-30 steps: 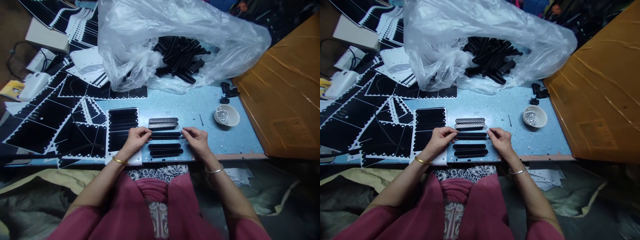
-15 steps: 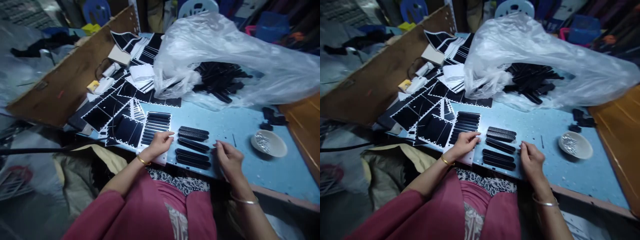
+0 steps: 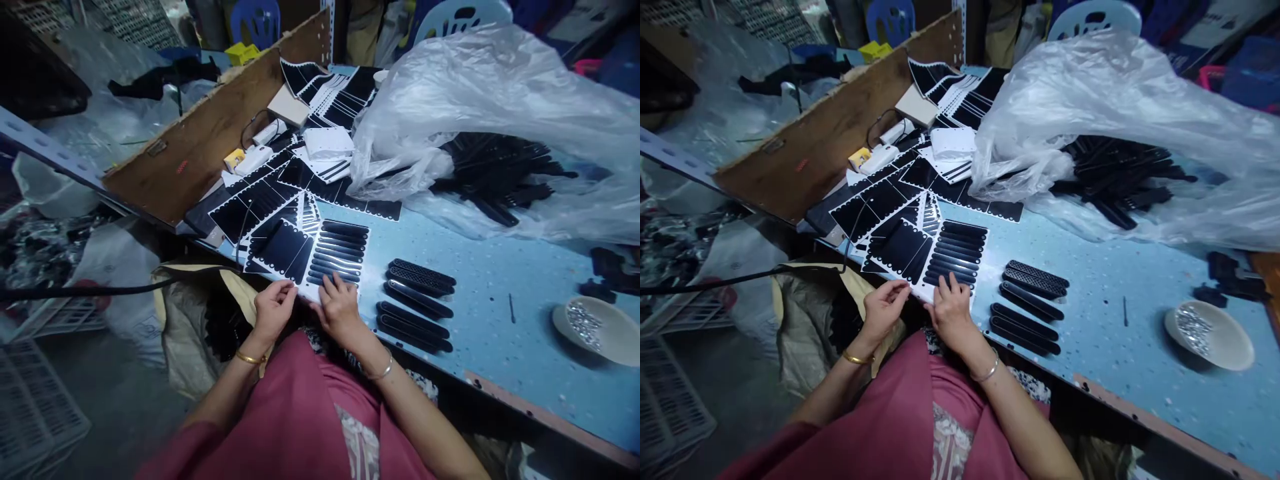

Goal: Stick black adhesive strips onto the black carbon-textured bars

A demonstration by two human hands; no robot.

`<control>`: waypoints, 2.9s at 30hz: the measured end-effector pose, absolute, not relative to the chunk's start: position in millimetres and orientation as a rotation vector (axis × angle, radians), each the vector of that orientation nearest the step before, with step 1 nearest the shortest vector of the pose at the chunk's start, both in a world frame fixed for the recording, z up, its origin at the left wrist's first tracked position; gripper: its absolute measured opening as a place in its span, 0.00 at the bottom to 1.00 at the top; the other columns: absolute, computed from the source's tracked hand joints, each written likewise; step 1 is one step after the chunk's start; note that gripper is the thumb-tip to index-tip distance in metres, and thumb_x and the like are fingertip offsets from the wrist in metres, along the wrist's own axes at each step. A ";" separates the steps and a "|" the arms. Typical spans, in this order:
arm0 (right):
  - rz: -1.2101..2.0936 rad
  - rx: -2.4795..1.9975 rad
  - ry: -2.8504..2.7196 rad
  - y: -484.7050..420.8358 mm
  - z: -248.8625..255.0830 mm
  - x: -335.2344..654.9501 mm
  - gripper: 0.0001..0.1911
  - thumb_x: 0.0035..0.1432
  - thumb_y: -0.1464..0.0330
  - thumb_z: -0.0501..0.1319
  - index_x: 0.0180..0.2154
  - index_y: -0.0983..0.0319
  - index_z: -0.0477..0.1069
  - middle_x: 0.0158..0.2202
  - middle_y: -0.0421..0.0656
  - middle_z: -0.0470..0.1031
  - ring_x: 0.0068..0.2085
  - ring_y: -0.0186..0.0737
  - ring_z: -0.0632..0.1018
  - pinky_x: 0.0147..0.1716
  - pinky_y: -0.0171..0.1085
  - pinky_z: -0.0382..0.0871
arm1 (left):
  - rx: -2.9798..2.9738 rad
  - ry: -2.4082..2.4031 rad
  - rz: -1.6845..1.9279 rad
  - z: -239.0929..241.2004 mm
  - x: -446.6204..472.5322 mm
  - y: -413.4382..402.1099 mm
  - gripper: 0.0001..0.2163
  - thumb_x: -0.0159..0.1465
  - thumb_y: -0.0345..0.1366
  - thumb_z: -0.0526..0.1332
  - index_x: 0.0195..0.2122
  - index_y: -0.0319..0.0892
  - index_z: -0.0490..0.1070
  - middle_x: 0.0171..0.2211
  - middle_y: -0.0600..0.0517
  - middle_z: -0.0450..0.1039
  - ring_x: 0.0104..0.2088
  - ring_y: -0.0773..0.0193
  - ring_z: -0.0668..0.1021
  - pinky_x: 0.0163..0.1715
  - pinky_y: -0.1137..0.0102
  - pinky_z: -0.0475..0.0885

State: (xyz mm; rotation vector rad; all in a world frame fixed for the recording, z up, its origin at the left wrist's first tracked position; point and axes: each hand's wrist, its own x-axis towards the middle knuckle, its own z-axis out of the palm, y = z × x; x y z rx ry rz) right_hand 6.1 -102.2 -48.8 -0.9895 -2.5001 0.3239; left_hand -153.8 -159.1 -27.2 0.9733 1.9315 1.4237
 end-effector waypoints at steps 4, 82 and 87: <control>0.268 -0.900 -2.269 -118.5 -57.4 16.9 0.11 0.61 0.73 0.58 0.44 0.62 0.75 0.46 0.52 0.80 0.53 0.58 0.75 0.44 0.52 0.68 | 0.623 1.725 1.395 -14.7 -149.0 -164.3 0.17 0.51 0.41 0.71 0.38 0.36 0.76 0.28 0.50 0.76 0.26 0.66 0.77 0.23 0.75 0.72; 0.367 -0.930 -2.122 -106.0 30.8 153.0 0.22 0.60 0.72 0.62 0.56 0.64 0.66 0.38 0.51 0.78 0.37 0.45 0.78 0.34 0.44 0.74 | 0.840 1.083 0.824 35.3 -57.2 -91.7 0.15 0.55 0.43 0.68 0.25 0.36 0.71 0.18 0.51 0.73 0.15 0.73 0.69 0.15 0.79 0.57; 0.369 -0.993 -2.102 -102.2 24.2 184.2 0.16 0.60 0.75 0.61 0.51 0.63 0.71 0.33 0.47 0.77 0.31 0.40 0.76 0.29 0.39 0.72 | 0.888 1.069 0.791 28.9 -49.6 -77.0 0.15 0.55 0.43 0.68 0.25 0.35 0.72 0.19 0.50 0.74 0.15 0.73 0.70 0.15 0.80 0.60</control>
